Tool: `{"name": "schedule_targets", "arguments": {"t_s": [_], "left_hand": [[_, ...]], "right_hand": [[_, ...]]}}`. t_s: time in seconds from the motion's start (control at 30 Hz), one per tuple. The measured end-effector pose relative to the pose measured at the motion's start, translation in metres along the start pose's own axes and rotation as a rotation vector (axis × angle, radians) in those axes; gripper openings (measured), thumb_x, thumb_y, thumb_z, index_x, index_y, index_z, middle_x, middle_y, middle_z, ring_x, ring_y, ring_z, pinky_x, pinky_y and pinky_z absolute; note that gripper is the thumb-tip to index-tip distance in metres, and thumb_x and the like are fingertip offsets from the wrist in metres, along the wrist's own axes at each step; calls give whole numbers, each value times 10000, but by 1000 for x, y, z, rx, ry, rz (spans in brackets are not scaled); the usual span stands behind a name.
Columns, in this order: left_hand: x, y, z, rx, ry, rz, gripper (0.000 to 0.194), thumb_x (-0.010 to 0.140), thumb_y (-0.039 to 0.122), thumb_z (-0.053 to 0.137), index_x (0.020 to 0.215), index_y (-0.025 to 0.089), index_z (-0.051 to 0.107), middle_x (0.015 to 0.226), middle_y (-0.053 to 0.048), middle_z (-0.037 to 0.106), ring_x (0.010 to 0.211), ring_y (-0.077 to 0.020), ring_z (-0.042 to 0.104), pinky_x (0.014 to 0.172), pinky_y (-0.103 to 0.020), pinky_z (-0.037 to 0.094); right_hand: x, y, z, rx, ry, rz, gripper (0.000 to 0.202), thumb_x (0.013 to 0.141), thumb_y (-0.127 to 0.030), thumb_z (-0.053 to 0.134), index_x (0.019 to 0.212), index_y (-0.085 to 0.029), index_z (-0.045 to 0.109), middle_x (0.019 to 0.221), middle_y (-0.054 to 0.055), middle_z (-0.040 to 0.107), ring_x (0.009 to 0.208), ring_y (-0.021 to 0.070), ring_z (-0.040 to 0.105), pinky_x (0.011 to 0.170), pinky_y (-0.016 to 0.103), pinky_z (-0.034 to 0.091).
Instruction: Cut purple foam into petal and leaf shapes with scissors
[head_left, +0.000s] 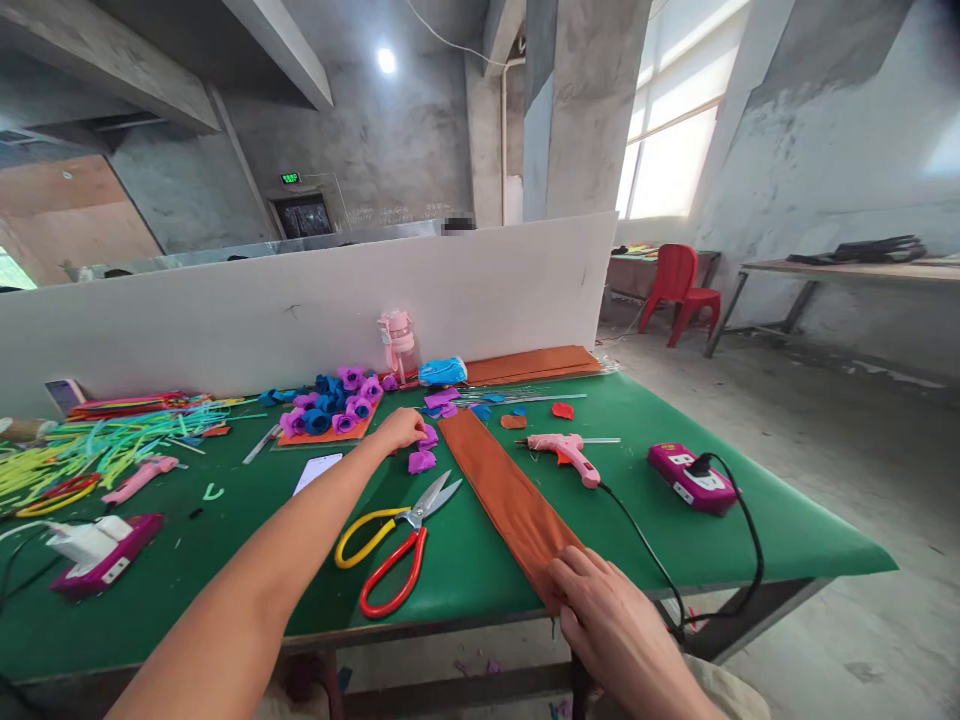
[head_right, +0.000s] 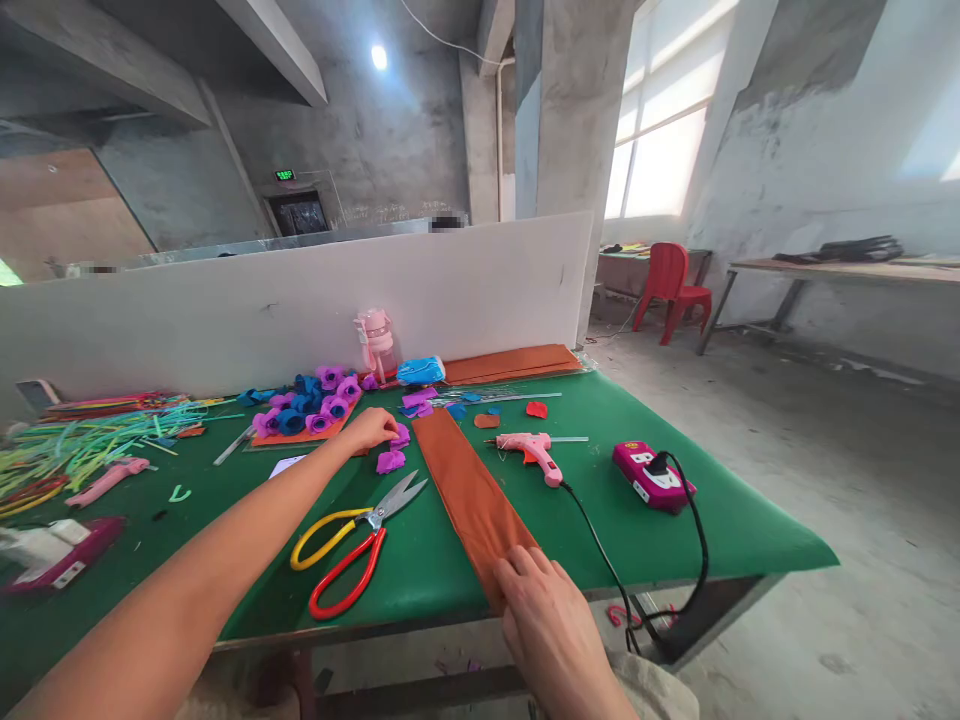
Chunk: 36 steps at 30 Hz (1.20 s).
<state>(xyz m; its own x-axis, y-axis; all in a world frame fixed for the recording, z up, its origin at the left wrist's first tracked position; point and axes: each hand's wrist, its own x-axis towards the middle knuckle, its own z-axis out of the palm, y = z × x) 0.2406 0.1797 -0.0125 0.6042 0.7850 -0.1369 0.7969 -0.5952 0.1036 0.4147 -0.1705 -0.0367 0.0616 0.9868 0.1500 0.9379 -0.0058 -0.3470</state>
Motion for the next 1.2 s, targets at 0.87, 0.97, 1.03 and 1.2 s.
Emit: {"name": "schedule_targets", "arguments": {"t_s": [0.87, 0.97, 1.03, 1.2], "left_hand": [[-19, 9, -3, -72, 124, -37, 280, 887, 325, 545, 1121, 175, 572, 1151, -71, 578, 968, -197, 586, 808, -376, 509], [-23, 14, -9, -80, 160, -44, 279, 886, 328, 544, 1113, 169, 576, 1148, -70, 580, 969, -200, 586, 809, -379, 509], [-25, 17, -12, -84, 180, -43, 275, 885, 328, 545, 1106, 167, 581, 1147, -69, 582, 976, -203, 583, 817, -384, 505], [-25, 18, -15, -109, 187, -63, 267, 884, 329, 547, 1092, 166, 587, 1136, -67, 588, 970, -201, 586, 814, -380, 505]], "right_hand": [[-54, -3, 57, 1110, 574, 526, 360, 752, -526, 604, 853, -183, 640, 843, 67, 679, 780, 220, 604, 688, 292, 468], [-49, -3, 62, 1114, 633, 564, 377, 744, -518, 612, 927, -190, 635, 873, 56, 669, 826, 218, 600, 725, 296, 468], [-46, -2, 64, 1135, 644, 596, 395, 743, -519, 608, 977, -201, 628, 895, 53, 666, 848, 220, 603, 735, 303, 473], [-41, -4, 65, 1249, 563, 609, 385, 755, -544, 568, 926, -208, 646, 759, 41, 657, 700, 210, 609, 640, 306, 485]]}}
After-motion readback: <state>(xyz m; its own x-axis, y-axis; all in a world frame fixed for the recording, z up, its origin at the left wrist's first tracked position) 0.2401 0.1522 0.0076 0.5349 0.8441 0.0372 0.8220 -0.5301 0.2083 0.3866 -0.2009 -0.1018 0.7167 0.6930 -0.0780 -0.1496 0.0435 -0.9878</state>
